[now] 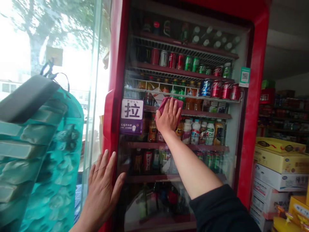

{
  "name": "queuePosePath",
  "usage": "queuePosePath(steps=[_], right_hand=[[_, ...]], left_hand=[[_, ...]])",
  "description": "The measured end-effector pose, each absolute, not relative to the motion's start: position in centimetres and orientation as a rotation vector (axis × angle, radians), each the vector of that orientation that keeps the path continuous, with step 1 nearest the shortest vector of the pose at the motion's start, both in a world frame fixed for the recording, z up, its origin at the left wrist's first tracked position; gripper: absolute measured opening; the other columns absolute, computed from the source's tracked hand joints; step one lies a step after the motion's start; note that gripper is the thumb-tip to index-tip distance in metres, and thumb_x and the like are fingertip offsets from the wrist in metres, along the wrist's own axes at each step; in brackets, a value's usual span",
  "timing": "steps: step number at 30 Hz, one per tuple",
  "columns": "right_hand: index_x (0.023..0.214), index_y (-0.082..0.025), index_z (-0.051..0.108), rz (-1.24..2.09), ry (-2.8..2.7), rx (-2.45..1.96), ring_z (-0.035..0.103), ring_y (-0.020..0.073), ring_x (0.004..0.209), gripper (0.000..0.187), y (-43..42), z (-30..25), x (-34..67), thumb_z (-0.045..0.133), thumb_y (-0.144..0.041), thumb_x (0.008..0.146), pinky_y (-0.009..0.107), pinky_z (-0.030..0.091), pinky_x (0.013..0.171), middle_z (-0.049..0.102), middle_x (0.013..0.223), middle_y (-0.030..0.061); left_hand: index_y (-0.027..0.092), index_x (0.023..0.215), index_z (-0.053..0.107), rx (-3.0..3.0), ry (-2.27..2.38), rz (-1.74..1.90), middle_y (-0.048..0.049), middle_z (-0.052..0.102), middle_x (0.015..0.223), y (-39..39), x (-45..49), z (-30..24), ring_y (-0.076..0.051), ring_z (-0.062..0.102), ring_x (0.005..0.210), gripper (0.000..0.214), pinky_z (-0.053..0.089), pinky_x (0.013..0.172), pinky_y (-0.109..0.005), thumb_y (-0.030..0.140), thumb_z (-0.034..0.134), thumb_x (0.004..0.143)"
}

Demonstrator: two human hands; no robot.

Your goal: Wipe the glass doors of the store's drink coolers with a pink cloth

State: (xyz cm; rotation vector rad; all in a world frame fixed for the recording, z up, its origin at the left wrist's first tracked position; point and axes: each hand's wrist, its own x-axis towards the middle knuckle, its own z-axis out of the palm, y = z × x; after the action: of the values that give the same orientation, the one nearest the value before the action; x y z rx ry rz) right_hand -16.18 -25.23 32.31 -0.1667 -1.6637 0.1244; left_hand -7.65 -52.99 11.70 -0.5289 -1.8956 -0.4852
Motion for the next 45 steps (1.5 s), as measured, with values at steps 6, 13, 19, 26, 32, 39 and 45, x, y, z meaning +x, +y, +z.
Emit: queuePosePath(steps=[6,13,19,26,32,39,45], right_hand=[[0.175,-0.011,0.029,0.012,-1.844,0.170,0.014,0.0336,0.174,0.073,-35.0,32.7,-17.5,0.047,-0.040,0.110,0.062,0.007,0.141,0.020,0.186,0.0134],[0.174,-0.011,0.032,-0.159,-1.822,0.393,0.016,0.0306,0.173,0.073,-35.4,33.5,-17.3,0.052,-0.041,0.110,0.059,0.005,0.143,0.024,0.185,0.0094],[0.174,-0.010,0.030,-0.162,-1.814,0.329,0.017,0.0311,0.173,0.079,-24.2,32.8,-15.6,0.055,-0.046,0.108,0.057,0.001,0.143,0.023,0.185,0.0115],[0.176,-0.010,0.024,-0.120,-1.794,-0.057,0.014,0.0305,0.174,0.082,-6.4,30.9,-11.3,0.049,-0.045,0.107,0.055,0.007,0.142,0.020,0.186,0.0127],[0.174,-0.001,0.024,0.132,-1.636,-0.514,0.018,0.0383,0.173,0.078,-1.0,29.2,-10.3,0.038,-0.042,0.109,0.063,0.017,0.139,0.021,0.185,0.0206],[0.176,-0.012,0.027,-0.164,-1.842,0.138,0.016,0.0328,0.174,0.080,-11.4,28.1,-12.2,0.052,-0.047,0.108,0.059,0.008,0.143,0.023,0.186,0.0125],[0.174,-0.016,0.032,-0.390,-1.857,0.500,0.019,0.0273,0.173,0.077,-11.3,28.5,-12.1,0.056,-0.045,0.106,0.055,-0.002,0.143,0.029,0.184,0.0061]], left_hand=[[0.028,0.177,0.020,-0.500,-1.870,-0.515,-0.0139,0.025,0.185,-54.6,-7.4,12.0,-0.034,0.016,0.174,0.077,0.021,0.138,-0.064,0.041,0.050,0.107],[0.030,0.176,0.020,-0.531,-1.877,-0.534,-0.0136,0.023,0.186,-51.4,-7.7,12.0,-0.034,0.017,0.174,0.077,0.020,0.139,-0.064,0.044,0.050,0.107],[0.028,0.176,0.022,-0.605,-1.858,-0.541,-0.0133,0.025,0.185,-45.6,-8.0,11.3,-0.033,0.018,0.174,0.074,0.019,0.139,-0.062,0.043,0.047,0.108],[0.028,0.177,0.018,-0.694,-1.880,-0.519,-0.0133,0.023,0.186,-40.5,-9.6,9.9,-0.034,0.015,0.174,0.078,0.019,0.139,-0.062,0.041,0.049,0.107],[0.027,0.177,0.016,-0.718,-1.862,-0.529,-0.0138,0.020,0.186,-38.2,-9.3,12.0,-0.034,0.014,0.175,0.079,0.018,0.139,-0.063,0.042,0.049,0.107],[0.027,0.177,0.014,-0.770,-1.821,-0.512,-0.0161,0.020,0.186,-35.7,-9.0,17.2,-0.038,0.015,0.174,0.081,0.021,0.137,-0.066,0.049,0.048,0.107],[0.021,0.176,0.021,-0.815,-1.783,-0.459,-0.0206,0.023,0.184,-33.4,-9.6,20.1,-0.042,0.017,0.173,0.080,0.021,0.136,-0.068,0.053,0.046,0.108]])
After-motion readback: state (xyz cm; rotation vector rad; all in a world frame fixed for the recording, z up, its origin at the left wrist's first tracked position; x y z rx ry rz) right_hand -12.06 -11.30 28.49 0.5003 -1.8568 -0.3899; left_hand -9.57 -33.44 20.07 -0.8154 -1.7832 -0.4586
